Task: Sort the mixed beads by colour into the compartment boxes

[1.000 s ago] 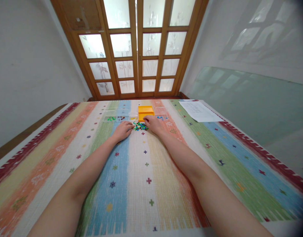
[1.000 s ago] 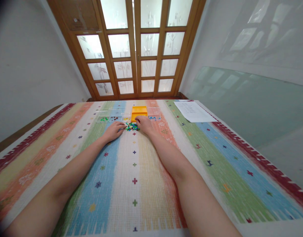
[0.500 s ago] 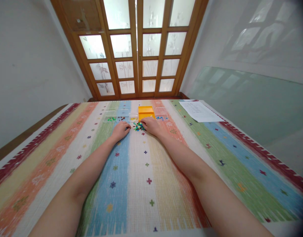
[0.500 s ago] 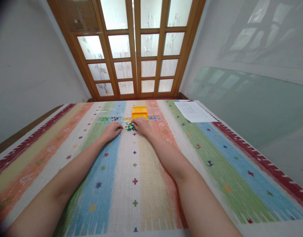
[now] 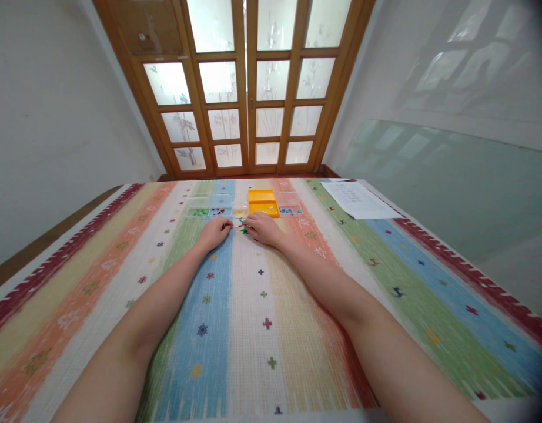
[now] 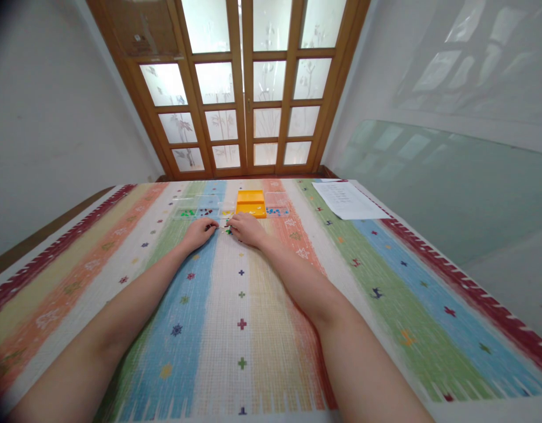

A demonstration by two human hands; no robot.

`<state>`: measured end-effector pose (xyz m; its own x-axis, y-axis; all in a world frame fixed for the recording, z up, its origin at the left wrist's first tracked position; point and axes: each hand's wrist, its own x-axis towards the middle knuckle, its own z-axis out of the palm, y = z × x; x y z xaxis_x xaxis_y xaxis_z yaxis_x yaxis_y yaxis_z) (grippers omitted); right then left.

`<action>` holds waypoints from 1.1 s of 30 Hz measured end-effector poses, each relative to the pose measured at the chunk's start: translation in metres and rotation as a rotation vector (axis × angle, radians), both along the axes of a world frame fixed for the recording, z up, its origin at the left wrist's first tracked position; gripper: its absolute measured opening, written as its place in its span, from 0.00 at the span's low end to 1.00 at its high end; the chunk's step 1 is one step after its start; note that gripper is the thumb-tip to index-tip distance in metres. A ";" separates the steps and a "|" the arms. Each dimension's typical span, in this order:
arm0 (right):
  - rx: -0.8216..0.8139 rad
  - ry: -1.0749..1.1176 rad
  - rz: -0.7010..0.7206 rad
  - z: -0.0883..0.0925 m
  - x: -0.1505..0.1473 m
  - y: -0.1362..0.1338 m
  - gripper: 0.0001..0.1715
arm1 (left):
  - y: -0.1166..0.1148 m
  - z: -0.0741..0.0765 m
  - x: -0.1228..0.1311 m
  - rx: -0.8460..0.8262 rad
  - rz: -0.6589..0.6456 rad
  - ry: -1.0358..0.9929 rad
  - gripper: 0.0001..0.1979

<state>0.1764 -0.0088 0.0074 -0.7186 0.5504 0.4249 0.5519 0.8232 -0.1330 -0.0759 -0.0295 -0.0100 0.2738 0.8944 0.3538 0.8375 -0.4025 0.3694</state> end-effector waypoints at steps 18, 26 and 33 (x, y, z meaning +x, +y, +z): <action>-0.006 0.017 0.114 -0.009 -0.016 -0.004 0.09 | 0.001 -0.001 -0.003 0.050 -0.037 0.058 0.13; -0.025 0.034 0.078 -0.008 -0.015 -0.004 0.07 | -0.001 0.002 -0.003 0.040 -0.049 0.049 0.12; -0.133 0.295 -0.157 -0.011 -0.002 0.011 0.09 | -0.003 0.004 -0.002 0.030 -0.048 0.045 0.13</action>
<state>0.1744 0.0021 -0.0040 -0.4778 0.7089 0.5188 0.5922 0.6961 -0.4058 -0.0782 -0.0328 -0.0064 0.3326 0.8689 0.3667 0.8321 -0.4533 0.3195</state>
